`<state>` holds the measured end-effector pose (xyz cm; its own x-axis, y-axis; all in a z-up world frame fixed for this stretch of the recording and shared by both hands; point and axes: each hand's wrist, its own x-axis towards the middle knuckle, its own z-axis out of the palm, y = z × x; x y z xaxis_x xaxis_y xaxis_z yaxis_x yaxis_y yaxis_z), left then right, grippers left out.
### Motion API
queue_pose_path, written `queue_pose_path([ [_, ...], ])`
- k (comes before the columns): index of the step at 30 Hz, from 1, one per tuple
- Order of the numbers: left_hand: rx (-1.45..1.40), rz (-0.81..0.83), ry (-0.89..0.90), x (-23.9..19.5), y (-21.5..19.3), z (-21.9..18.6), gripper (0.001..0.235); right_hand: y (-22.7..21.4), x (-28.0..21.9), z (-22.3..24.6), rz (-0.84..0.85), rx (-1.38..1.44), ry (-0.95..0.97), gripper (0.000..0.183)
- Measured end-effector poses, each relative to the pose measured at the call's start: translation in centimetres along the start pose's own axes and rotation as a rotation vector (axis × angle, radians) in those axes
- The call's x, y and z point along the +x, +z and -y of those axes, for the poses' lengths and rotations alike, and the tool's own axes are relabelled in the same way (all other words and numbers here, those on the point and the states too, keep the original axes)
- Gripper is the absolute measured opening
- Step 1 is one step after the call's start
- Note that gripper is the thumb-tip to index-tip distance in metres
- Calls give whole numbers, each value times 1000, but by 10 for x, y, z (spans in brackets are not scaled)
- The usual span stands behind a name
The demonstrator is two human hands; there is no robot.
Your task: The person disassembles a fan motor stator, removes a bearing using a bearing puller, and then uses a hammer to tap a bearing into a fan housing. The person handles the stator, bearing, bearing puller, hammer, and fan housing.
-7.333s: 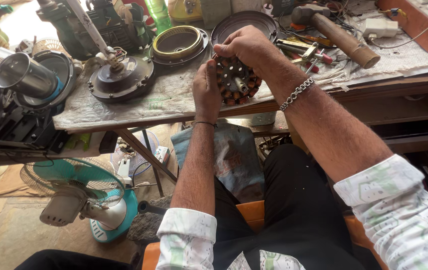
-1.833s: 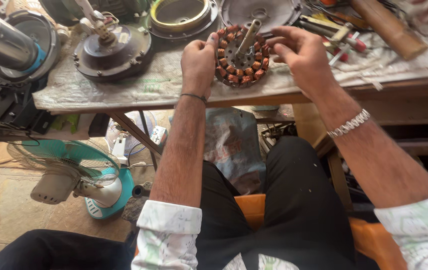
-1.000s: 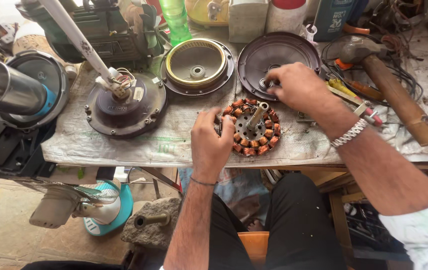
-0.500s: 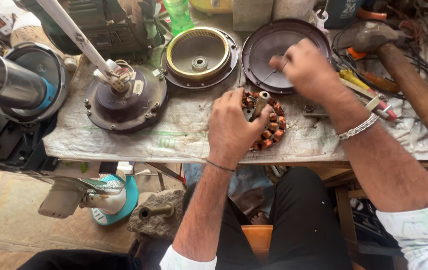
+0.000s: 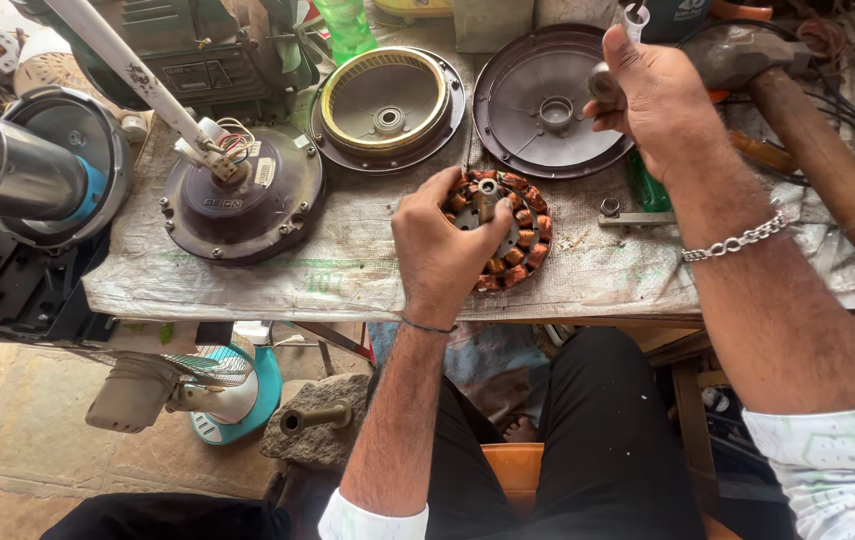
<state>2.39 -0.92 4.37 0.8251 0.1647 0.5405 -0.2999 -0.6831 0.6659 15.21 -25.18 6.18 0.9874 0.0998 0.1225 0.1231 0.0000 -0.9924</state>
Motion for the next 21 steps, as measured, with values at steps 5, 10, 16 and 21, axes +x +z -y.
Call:
queue_pose_path([
  [5,-128,21,-104,17,-9,-5,49,8,2,-2,-54,-665,-149,33],
  [10,-92,-49,13,51,-24,-8,38,22,-4,-5,-58,-1101,-289,25],
  [16,-1,29,-63,52,-46,-6,38,30,-3,-2,-25,-1211,-272,25],
  [21,34,41,-61,28,-50,5,58,33,-3,-8,-20,-1228,-351,23],
])
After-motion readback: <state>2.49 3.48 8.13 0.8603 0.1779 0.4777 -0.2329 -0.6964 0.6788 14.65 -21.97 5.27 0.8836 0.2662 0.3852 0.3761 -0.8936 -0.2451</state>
